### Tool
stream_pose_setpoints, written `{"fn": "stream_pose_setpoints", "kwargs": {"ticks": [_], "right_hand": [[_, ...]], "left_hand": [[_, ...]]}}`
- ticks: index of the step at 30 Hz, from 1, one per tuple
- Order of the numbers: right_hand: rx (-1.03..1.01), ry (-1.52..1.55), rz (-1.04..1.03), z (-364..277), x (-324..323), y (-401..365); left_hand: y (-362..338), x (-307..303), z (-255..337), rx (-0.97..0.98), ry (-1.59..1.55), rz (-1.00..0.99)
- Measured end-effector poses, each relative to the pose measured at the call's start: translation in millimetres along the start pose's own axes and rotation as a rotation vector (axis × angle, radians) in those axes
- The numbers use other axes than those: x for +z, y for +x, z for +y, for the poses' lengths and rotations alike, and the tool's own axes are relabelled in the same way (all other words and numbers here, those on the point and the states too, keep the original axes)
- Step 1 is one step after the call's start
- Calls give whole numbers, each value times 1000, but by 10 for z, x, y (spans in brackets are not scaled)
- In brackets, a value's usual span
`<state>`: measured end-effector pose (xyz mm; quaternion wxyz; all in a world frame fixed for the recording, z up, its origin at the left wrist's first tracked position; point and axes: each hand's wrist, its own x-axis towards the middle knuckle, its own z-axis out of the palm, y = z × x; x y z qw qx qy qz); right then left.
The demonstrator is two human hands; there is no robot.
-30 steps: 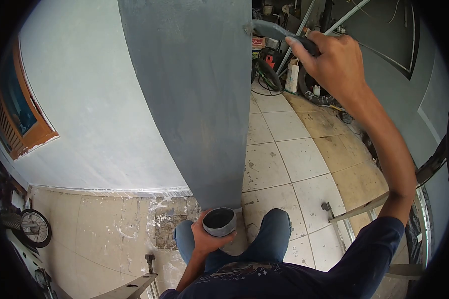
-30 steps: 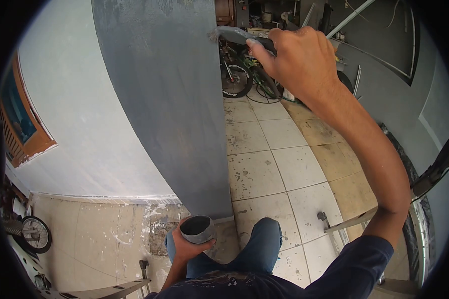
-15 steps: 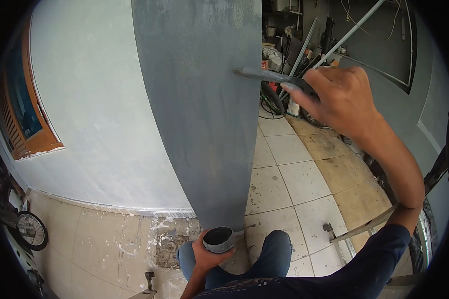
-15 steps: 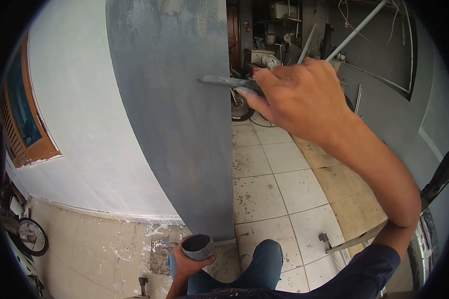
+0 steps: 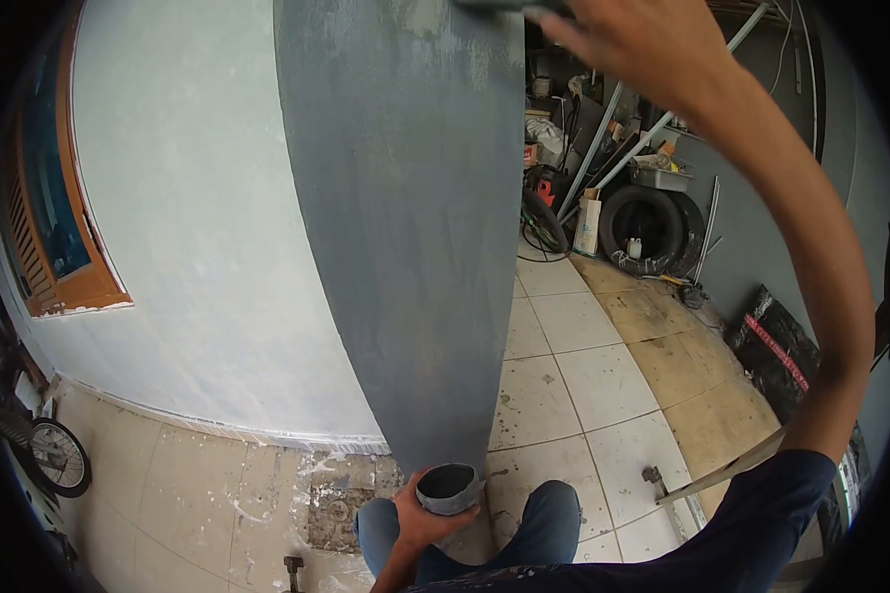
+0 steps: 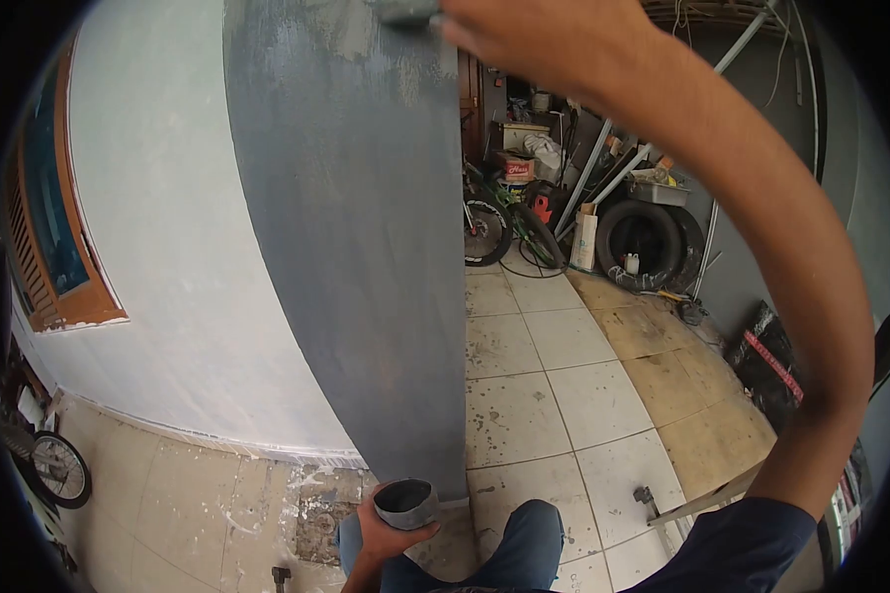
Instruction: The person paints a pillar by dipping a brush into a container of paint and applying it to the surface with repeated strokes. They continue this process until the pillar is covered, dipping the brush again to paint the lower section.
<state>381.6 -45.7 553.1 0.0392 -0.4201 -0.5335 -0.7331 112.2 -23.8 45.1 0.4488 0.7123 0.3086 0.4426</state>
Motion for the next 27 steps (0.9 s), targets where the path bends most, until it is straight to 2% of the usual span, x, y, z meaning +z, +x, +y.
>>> {"fn": "stream_pose_setpoints", "kwargs": {"ticks": [2, 3, 5, 6, 8, 9, 10, 12, 16, 18, 19, 20, 22, 23, 24, 26, 27], "right_hand": [[-178, 83, 3, -382, -273, -157], [-179, 85, 6, -456, -364, -200], [-180, 134, -268, -513, -485, -233], [-178, 133, -264, -436, -436, -205], [-137, 235, -28, -151, -252, -88], [-50, 153, -81, -20, -219, -41], [-17, -16, -234, -56, -479, 171], [-55, -85, -58, 75, -325, 212], [-7, -4, -14, -165, -214, -105], [-167, 70, -152, -348, -384, -259], [-154, 93, -237, -354, -407, -279], [-157, 92, -230, -282, -388, -255], [-160, 81, -118, -39, -278, -109], [-125, 121, 34, -21, -292, 50], [-17, 38, -273, 97, -404, 236], [93, -126, -333, 179, -394, 455], [27, -154, -36, 191, -378, 428]], "left_hand": [[0, 22, 0, 8, 18, -8], [5, 20, 41, -6, 4, -15], [0, 16, 62, -20, -7, -18], [7, 9, 55, -7, 18, -13], [22, 16, 64, 5, 37, -10], [29, 17, 90, -2, 21, -10], [16, 18, 103, -11, 5, -10], [-2, 46, 46, -13, -12, -9], [-44, 40, 123, -41, -41, -42], [-78, 41, 52, -23, -9, -31], [-78, 48, 42, -4, 26, -21], [-80, 49, 47, -1, 25, -13], [-95, 35, 89, -21, 30, -2], [-103, 28, 67, -20, 32, 0], [-108, 16, 21, -23, 33, -14], [-110, 26, 12, -26, 31, -33], [-114, 21, 34, -20, 13, -31]]}}
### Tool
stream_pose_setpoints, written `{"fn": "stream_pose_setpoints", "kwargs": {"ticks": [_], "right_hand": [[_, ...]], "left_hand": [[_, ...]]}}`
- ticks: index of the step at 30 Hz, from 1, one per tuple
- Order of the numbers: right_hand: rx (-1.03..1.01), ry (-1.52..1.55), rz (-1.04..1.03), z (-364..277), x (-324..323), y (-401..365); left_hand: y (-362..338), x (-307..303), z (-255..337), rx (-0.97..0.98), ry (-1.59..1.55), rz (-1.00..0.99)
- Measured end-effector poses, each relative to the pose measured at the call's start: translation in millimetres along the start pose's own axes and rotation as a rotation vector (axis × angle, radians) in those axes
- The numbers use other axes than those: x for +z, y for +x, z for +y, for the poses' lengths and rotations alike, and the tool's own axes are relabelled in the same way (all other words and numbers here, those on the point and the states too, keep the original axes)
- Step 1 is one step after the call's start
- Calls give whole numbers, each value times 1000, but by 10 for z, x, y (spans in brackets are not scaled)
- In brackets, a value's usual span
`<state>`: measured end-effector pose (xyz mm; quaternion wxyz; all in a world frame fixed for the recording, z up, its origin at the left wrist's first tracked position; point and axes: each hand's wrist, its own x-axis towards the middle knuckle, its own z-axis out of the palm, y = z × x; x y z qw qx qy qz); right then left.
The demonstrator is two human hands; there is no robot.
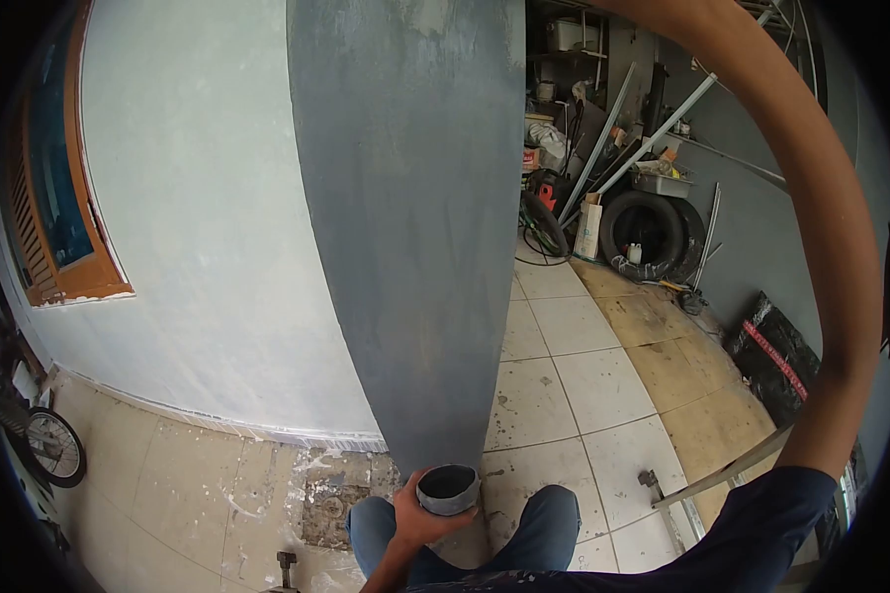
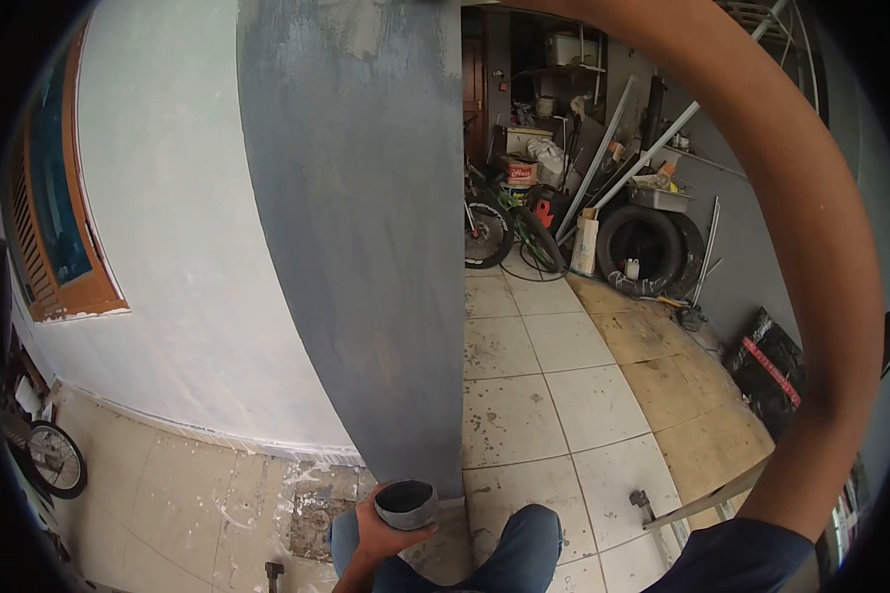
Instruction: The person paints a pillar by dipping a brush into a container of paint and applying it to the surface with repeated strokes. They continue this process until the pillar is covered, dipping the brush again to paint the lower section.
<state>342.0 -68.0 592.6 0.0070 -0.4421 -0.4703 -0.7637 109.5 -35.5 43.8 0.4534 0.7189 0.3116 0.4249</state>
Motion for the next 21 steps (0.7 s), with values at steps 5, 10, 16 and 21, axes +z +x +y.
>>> {"fn": "stream_pose_setpoints", "kwargs": {"ticks": [5, 10, 16, 21], "right_hand": [[89, -19, 12, -34, 66, 209], [-262, 200, -94, -776, -249, -293], [-186, 446, 61, -426, 217, -79], [27, 94, 177, 36, 198, 396]], "left_hand": [[-2, 1, -43, 30, 15, 8], [-31, -74, 74, -20, -13, -25], [-21, -142, -40, -29, 2, 20], [-12, -157, 79, -5, -22, 26]]}}
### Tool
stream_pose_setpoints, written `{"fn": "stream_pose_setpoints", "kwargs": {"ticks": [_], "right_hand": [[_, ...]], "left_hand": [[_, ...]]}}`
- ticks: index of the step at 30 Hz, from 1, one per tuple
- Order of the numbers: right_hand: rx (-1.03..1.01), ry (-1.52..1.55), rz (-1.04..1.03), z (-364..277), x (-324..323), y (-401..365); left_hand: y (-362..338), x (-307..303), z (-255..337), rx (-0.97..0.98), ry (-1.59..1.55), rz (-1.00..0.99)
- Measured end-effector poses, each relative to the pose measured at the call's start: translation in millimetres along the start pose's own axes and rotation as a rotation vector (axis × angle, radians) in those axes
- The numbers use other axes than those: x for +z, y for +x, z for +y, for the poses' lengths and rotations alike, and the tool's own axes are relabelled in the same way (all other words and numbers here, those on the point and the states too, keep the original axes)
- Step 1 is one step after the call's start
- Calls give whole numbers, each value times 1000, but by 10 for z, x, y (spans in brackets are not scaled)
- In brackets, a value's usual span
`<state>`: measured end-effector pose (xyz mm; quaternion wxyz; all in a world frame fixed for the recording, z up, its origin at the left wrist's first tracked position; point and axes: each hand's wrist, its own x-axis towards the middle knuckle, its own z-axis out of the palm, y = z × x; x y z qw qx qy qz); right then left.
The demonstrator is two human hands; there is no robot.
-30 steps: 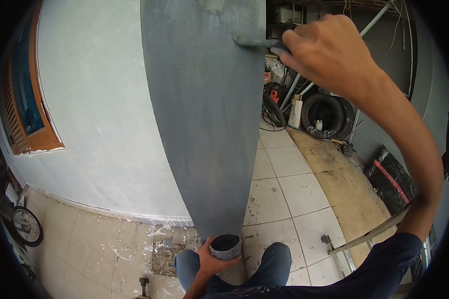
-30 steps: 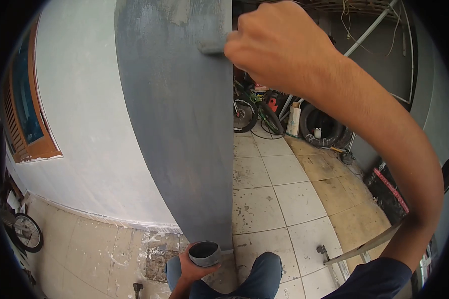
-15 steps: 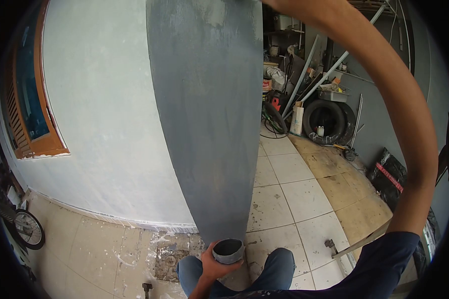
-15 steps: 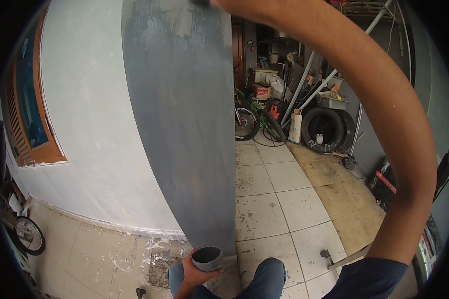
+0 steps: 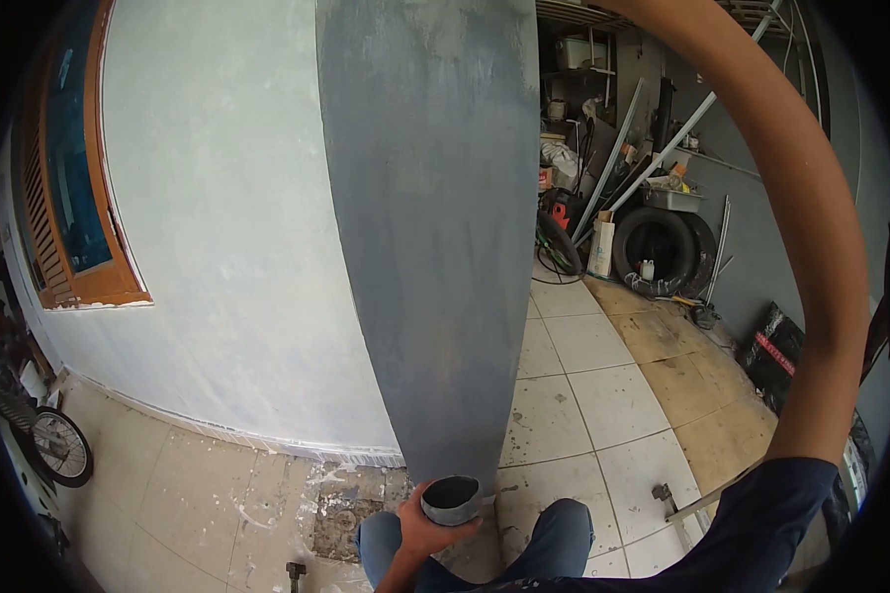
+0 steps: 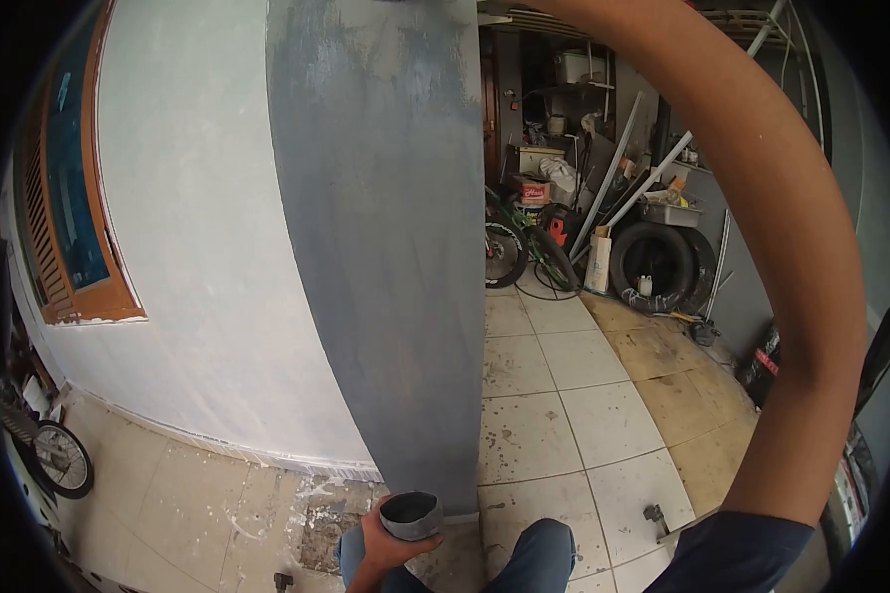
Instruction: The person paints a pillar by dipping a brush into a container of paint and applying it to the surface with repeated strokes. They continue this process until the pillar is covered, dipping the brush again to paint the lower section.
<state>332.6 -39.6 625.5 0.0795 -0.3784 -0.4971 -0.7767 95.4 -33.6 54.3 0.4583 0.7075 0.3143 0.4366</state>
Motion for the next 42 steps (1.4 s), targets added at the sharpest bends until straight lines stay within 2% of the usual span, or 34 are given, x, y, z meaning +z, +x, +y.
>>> {"fn": "stream_pose_setpoints", "kwargs": {"ticks": [4, 6, 8, 10, 11, 13, 14, 16, 18, 20, 22, 23, 25, 26, 28, 30, 32, 36, 38, 40, 42], "right_hand": [[82, -23, -5, -234, -70, 15], [33, 169, -525, -597, -316, -214], [-249, 270, -161, -966, -285, -739], [-361, 350, -507, -1341, -632, -954], [-362, 348, -509, -1423, -671, -1034], [-624, 367, -672, -1519, -710, -1087], [-620, 362, -670, -1456, -692, -1050], [-206, 455, -550, -1179, -560, -889], [-126, 445, -121, -832, -267, -768], [-33, 229, -178, -404, -67, -545], [133, -8, -244, -184, -154, -232], [136, -10, -242, -85, -78, -196], [198, -64, -41, 114, 35, -220], [204, -65, -38, 78, 77, -328], [-110, 40, 118, -176, 143, -619], [-142, 97, -150, -668, -260, -838], [-182, 178, -393, -895, -524, -995], [-274, 260, -535, -828, -571, -1126], [-88, 282, -318, -516, -414, -1007], [-10, 198, -230, -241, -220, -894], [-62, 176, -4, 67, 81, -832]], "left_hand": [[-68, 21, -39, -7, -20, 14], [-79, 15, -30, -20, -11, 7], [-94, -1, -23, -38, -2, -2], [-97, -6, -31, -28, -9, 4], [-100, -3, -27, -27, -11, 3], [-97, -4, -16, -36, -39, 14], [-89, -7, -29, -29, -37, 14], [-107, -8, -73, -20, -13, 15], [-111, -12, -104, -23, -14, 22], [-124, -4, -122, -32, -16, 20], [-114, -10, -127, -29, 5, 15], [-112, -4, -135, -25, 6, 15], [-131, -3, -155, -32, -21, 37], [-137, -23, -157, -28, -15, 38], [-142, -25, -142, -58, -20, 43], [-141, -58, -112, -71, -29, 49], [-137, -69, -113, -83, -38, 51], [-95, -95, -154, -66, -26, 53], [-57, -84, -163, -54, -61, 45], [-48, -85, -185, -27, -11, 35], [-48, -77, -258, -27, -1, 30]]}}
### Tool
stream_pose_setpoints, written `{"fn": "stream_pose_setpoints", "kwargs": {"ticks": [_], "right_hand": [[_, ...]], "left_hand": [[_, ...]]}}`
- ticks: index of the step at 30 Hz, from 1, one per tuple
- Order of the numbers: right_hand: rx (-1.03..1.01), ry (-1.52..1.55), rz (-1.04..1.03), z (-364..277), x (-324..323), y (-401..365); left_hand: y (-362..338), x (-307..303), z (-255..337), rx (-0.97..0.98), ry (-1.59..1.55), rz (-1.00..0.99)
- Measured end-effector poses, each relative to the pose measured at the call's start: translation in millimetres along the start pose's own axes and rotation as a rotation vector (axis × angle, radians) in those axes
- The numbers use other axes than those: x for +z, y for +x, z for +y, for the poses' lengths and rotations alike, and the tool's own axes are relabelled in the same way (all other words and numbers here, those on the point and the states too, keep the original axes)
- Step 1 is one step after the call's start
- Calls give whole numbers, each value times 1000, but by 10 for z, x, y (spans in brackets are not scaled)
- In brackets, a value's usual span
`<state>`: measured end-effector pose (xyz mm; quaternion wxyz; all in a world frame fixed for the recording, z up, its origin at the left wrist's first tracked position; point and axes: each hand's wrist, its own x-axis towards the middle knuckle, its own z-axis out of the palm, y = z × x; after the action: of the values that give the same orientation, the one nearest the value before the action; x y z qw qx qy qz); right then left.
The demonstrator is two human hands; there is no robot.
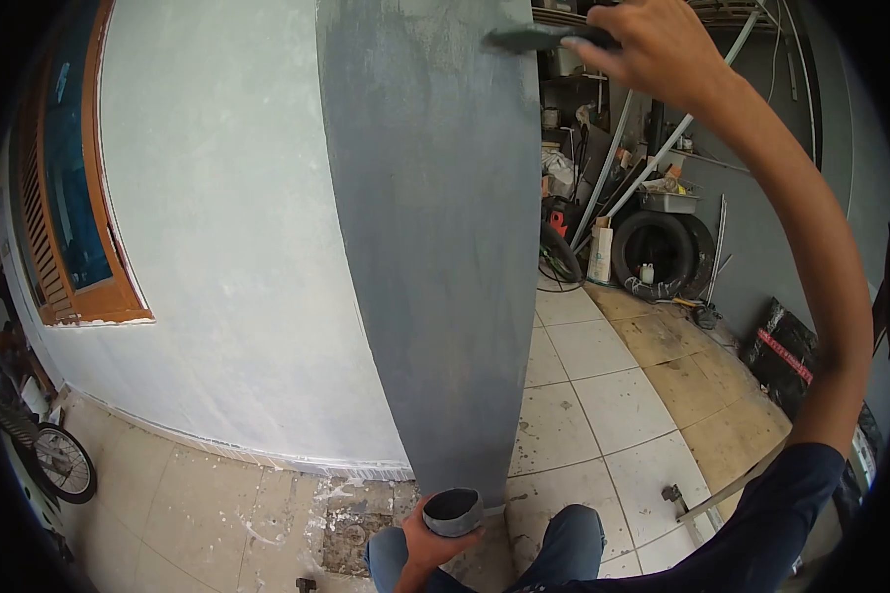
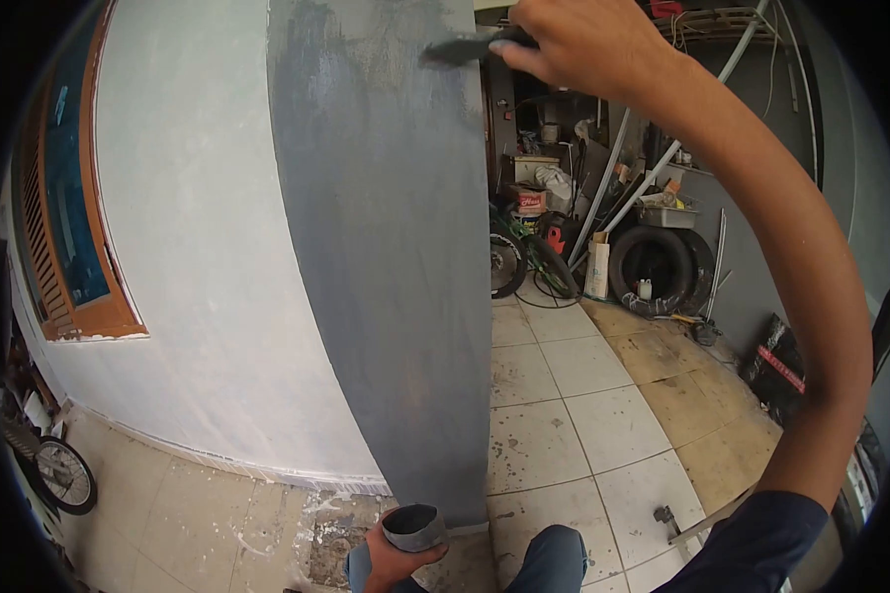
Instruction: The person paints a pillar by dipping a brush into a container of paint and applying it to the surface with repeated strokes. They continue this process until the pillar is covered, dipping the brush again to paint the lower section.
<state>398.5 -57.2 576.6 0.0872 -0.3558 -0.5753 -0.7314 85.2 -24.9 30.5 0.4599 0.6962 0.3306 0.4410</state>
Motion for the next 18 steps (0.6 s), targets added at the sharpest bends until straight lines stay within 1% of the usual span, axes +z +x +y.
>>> {"fn": "stream_pose_setpoints", "kwargs": {"ticks": [1, 2, 4, 5, 7, 8, 10, 11, 13, 14, 16, 18], "right_hand": [[227, -82, -289, -39, -220, 192], [212, -107, -187, 51, -155, 209], [142, -134, -71, 97, -101, 173], [145, -133, -75, 43, -81, 107], [39, 2, -48, -192, -90, -108], [39, 7, -49, -328, -155, -212], [-3, 12, -247, -564, -318, -375], [-6, 13, -244, -613, -372, -398], [-34, 85, -417, -623, -471, -411], [-34, 80, -422, -561, -467, -386], [-46, 36, -298, -330, -372, -270], [-25, 63, -340, -154, -339, -114]], "left_hand": [[-8, 2, -23, 0, 12, -5], [-20, 4, -19, -5, 13, -14], [-29, 9, 9, -2, 14, -21], [-32, 6, 30, -4, 16, -24], [-45, 4, 70, -1, -31, -21], [-60, -5, 78, -6, -31, -20], [-58, -13, 86, -6, -17, -3], [-63, -23, 71, -6, -18, 1], [-46, -18, 15, -2, -11, 1], [-38, -8, -16, 0, -14, -5], [-11, 13, -61, 5, 1, 7], [3, 35, -35, 12, -1, -5]]}}
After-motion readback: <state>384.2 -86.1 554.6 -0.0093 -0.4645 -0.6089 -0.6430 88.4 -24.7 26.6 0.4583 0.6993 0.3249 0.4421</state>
